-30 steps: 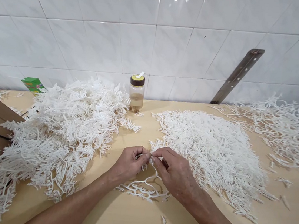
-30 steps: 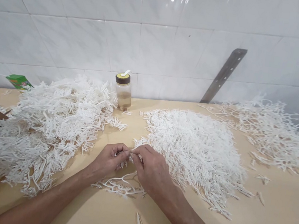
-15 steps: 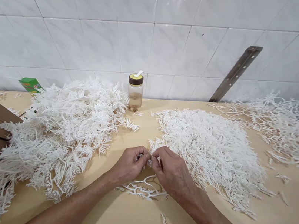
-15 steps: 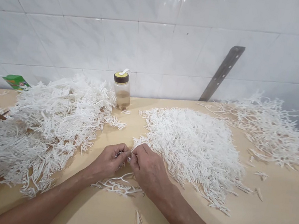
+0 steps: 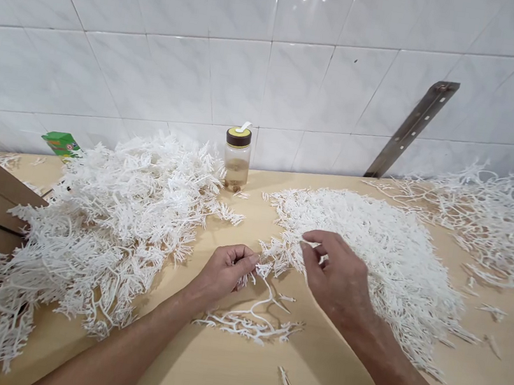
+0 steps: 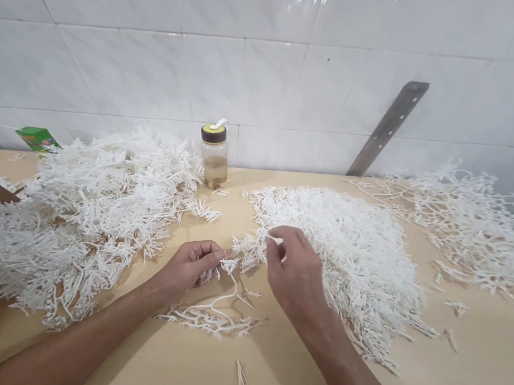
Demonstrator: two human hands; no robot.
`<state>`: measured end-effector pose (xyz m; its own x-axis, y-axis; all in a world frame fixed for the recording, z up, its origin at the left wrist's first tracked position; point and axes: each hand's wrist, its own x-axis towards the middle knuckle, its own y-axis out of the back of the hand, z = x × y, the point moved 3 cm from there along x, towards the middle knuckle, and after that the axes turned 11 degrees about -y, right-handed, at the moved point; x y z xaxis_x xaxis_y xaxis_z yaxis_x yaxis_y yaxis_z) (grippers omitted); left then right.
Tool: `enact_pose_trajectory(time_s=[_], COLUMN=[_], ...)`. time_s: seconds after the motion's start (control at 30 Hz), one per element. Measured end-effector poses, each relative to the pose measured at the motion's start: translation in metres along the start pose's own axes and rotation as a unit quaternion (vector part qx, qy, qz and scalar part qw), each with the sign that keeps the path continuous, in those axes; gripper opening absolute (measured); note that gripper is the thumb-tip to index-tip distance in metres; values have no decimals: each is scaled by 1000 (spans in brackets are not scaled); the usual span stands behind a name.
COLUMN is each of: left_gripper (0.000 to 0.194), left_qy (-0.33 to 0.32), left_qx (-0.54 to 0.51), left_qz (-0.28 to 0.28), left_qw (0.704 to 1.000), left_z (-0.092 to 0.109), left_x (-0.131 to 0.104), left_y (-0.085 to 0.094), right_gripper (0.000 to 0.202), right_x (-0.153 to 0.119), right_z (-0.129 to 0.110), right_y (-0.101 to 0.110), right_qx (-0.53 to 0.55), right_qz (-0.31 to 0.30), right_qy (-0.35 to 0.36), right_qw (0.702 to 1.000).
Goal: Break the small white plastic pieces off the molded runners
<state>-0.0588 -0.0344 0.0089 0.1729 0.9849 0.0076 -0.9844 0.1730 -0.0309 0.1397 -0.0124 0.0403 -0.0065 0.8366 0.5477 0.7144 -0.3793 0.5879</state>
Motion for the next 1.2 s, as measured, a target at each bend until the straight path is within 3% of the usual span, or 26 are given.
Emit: enact_pose_trajectory(time_s=[0.13, 0.3, 1.0, 1.2], left_gripper=[41, 41, 34, 26], left_qy=[-27, -45, -30, -105], left_qx=[26, 60, 137, 212], left_qz=[2, 5, -1, -24], left_qw=[999, 997, 990, 971], left_z=[0, -3, -1, 0], left_x=[1, 2, 2, -1], left_y=[-1, -2, 0, -5], right_gripper=[13, 15, 21, 20], right_x=[-17, -27, -34, -37], right_z=[-22, -28, -34, -32], right_y=[-18, -29, -33, -37], right_qx=[75, 61, -69, -89], right_qz=[-118, -171, -154, -129], right_qy=[36, 20, 74, 65], right_qw=[990, 983, 983, 985])
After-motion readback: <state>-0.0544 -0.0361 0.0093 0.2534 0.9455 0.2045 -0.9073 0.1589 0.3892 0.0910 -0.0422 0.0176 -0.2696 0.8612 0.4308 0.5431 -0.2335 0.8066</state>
